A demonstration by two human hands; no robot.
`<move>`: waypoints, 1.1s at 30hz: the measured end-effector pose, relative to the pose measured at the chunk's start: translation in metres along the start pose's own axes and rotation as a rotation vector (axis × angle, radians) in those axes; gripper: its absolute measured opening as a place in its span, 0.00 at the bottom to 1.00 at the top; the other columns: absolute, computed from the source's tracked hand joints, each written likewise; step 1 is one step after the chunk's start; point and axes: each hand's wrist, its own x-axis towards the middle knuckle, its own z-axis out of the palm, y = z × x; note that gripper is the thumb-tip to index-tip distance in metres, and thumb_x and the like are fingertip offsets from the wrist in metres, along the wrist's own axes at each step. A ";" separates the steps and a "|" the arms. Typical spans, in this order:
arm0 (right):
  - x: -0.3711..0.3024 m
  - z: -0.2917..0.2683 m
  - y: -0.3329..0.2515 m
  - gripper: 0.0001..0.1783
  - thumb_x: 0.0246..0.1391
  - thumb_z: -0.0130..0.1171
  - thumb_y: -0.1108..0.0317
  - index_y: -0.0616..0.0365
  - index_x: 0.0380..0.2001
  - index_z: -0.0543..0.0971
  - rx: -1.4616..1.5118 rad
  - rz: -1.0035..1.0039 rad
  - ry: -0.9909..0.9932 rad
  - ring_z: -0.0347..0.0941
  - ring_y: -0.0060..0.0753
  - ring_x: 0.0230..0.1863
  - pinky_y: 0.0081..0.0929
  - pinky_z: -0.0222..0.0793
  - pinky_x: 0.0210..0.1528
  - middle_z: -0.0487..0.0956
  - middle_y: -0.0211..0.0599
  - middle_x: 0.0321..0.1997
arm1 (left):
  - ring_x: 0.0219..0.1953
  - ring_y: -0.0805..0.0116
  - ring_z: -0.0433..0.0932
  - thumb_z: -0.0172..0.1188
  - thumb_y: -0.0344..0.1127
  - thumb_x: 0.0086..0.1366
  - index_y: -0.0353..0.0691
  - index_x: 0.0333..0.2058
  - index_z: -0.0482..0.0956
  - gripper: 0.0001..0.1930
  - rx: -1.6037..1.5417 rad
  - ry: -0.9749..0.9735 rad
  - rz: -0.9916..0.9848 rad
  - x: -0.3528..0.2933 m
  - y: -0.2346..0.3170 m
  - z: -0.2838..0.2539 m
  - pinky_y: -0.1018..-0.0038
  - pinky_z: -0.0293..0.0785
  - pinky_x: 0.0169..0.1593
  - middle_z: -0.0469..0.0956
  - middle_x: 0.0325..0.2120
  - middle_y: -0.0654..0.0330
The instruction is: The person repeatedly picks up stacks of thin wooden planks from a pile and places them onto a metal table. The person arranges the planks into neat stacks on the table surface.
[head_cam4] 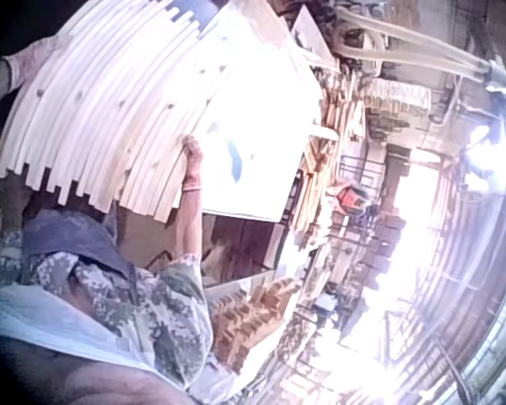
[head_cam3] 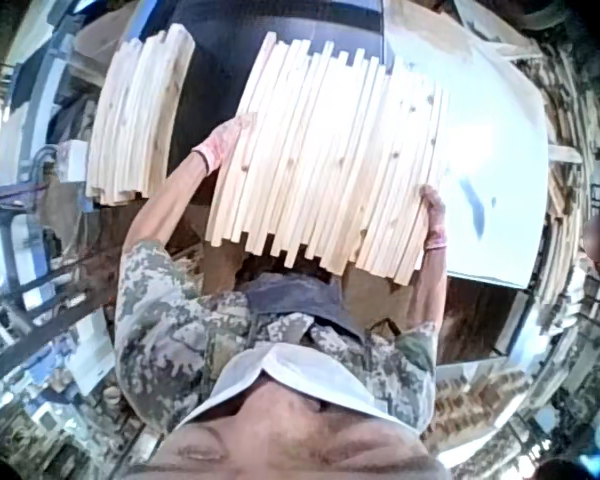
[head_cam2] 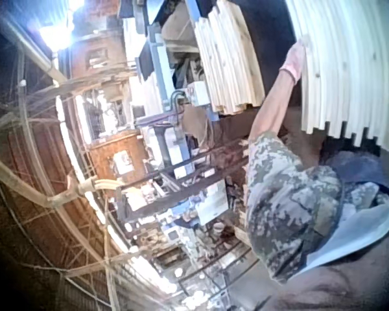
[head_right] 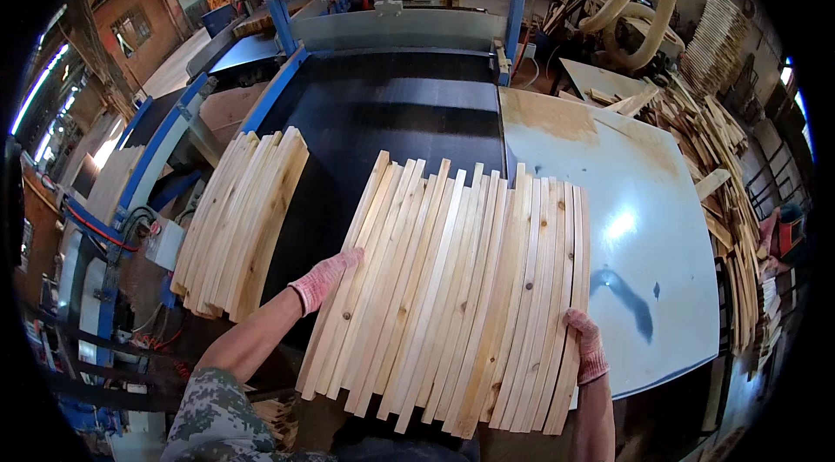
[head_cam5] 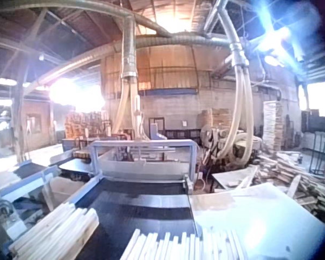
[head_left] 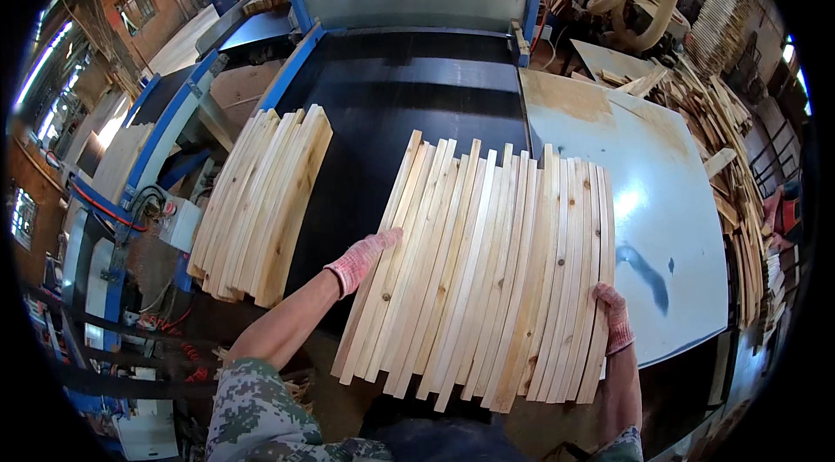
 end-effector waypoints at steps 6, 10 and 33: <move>0.030 0.030 -0.010 0.12 0.57 0.67 0.58 0.51 0.40 0.83 -0.022 0.019 0.030 0.81 0.35 0.42 0.39 0.80 0.50 0.84 0.30 0.40 | 0.66 0.48 0.72 0.45 0.76 0.70 0.31 0.67 0.69 0.49 1.380 0.317 0.001 0.012 0.046 -0.027 0.62 0.66 0.69 0.72 0.64 0.41; 0.051 0.084 -0.010 0.12 0.58 0.66 0.58 0.50 0.42 0.83 -0.130 0.005 0.047 0.81 0.33 0.42 0.36 0.79 0.50 0.84 0.30 0.40 | 0.73 0.44 0.61 0.48 0.74 0.68 0.33 0.73 0.59 0.52 1.394 0.629 0.182 -0.033 0.065 -0.020 0.54 0.55 0.75 0.64 0.70 0.40; 0.152 0.211 0.046 0.41 0.70 0.39 0.33 0.59 0.62 0.78 -1.135 -0.325 0.051 0.72 0.60 0.66 0.43 0.65 0.69 0.79 0.59 0.62 | 0.79 0.44 0.47 0.53 0.64 0.71 0.33 0.75 0.55 0.46 1.510 0.785 0.414 0.006 0.034 -0.125 0.54 0.37 0.80 0.51 0.76 0.38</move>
